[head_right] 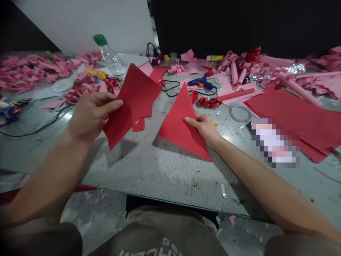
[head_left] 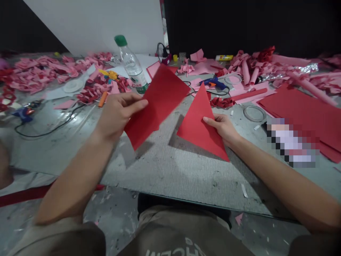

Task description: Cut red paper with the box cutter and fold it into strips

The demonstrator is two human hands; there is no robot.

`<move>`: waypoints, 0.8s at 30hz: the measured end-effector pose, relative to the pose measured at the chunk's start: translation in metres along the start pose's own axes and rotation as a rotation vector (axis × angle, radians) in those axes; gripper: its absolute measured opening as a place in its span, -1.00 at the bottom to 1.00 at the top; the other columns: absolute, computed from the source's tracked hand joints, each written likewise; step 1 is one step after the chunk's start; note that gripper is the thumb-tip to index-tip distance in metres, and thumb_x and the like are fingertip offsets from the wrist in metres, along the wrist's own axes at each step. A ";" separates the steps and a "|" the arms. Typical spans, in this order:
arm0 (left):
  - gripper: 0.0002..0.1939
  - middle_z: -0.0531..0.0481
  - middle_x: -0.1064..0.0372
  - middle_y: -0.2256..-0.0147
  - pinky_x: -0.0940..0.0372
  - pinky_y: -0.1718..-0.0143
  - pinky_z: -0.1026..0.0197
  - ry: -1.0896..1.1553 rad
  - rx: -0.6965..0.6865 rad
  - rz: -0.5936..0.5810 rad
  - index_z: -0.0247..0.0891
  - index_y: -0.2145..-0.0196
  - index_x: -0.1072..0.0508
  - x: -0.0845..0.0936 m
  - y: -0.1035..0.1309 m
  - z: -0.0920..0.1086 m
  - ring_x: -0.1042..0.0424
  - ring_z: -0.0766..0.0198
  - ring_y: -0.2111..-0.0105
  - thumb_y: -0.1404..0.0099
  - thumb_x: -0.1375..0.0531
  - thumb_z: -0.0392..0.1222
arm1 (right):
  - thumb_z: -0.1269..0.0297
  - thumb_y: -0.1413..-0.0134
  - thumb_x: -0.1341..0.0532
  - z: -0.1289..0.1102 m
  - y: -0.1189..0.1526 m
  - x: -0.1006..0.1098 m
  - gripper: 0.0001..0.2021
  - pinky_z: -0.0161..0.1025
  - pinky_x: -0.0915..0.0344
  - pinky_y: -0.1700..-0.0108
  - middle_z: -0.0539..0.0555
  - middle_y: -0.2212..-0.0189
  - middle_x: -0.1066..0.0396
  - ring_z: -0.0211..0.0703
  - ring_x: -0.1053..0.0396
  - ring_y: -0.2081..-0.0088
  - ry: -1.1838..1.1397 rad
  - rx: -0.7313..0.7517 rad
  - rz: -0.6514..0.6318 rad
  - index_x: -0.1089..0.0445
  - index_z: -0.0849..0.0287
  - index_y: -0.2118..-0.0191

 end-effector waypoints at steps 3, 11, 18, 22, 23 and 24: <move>-0.75 0.06 -0.65 0.23 -0.57 0.07 -0.04 0.050 0.025 0.061 -0.14 0.24 -0.61 0.006 -0.025 -0.036 -0.62 0.16 0.24 -0.31 -0.44 0.07 | -0.02 0.07 -0.63 0.002 0.000 -0.001 -0.60 -0.16 -0.56 0.34 0.20 0.21 -0.74 0.02 -0.66 0.35 0.022 -0.001 -0.012 -0.69 0.10 0.17; -0.75 -0.12 -0.69 0.17 -0.46 0.00 -0.02 -0.437 -0.103 0.028 -0.21 0.22 -0.65 -0.021 -0.064 -0.044 -0.63 0.00 0.14 -0.32 -0.34 0.02 | -0.12 0.05 -0.61 0.004 0.003 -0.009 -0.57 -0.24 -0.47 0.42 0.21 0.26 -0.73 -0.10 -0.60 0.42 0.203 -0.001 -0.165 -0.73 0.16 0.27; -0.65 -0.10 -0.63 -0.04 -0.16 -0.32 0.07 -0.751 -0.204 0.100 -0.32 0.01 -0.61 -0.061 -0.167 -0.001 -0.47 0.11 -0.15 -0.51 -0.16 -0.03 | -0.14 0.00 -0.57 0.006 -0.001 -0.006 -0.58 -0.22 -0.44 0.42 0.20 0.29 -0.72 -0.10 -0.58 0.44 0.203 0.010 -0.150 -0.73 0.16 0.26; -0.37 -0.08 -0.54 -0.14 0.01 -0.38 0.12 -0.712 -0.080 0.158 -0.47 -0.14 -0.50 -0.063 -0.219 -0.016 -0.27 0.17 -0.35 -0.53 -0.09 0.21 | -0.15 -0.02 -0.55 0.006 -0.005 -0.003 -0.58 -0.18 -0.48 0.36 0.20 0.25 -0.72 -0.03 -0.61 0.36 0.167 0.044 -0.119 -0.72 0.14 0.24; -0.36 -0.14 -0.53 -0.17 -0.02 -0.36 0.05 -0.693 -0.056 0.151 -0.43 -0.14 -0.50 -0.064 -0.224 -0.023 -0.25 0.06 -0.38 -0.49 -0.16 0.25 | -0.16 -0.03 -0.54 0.007 -0.006 -0.003 -0.58 -0.15 -0.51 0.32 0.20 0.24 -0.72 -0.01 -0.62 0.33 0.163 0.044 -0.123 -0.72 0.13 0.23; -0.33 -0.17 -0.52 -0.19 -0.03 -0.35 -0.01 -0.674 -0.034 0.132 -0.41 -0.15 -0.49 -0.067 -0.227 -0.029 -0.22 -0.03 -0.40 -0.44 -0.23 0.29 | -0.16 -0.04 -0.53 0.008 -0.007 -0.003 -0.58 -0.13 -0.52 0.28 0.20 0.23 -0.72 0.01 -0.63 0.31 0.165 0.042 -0.131 -0.71 0.13 0.22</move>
Point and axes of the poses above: each hand's wrist, its own y-axis away from the middle knuckle, its own x-axis out of the back of the hand, z = x × y, the point moved 8 cm from there along -y, towards the middle knuckle
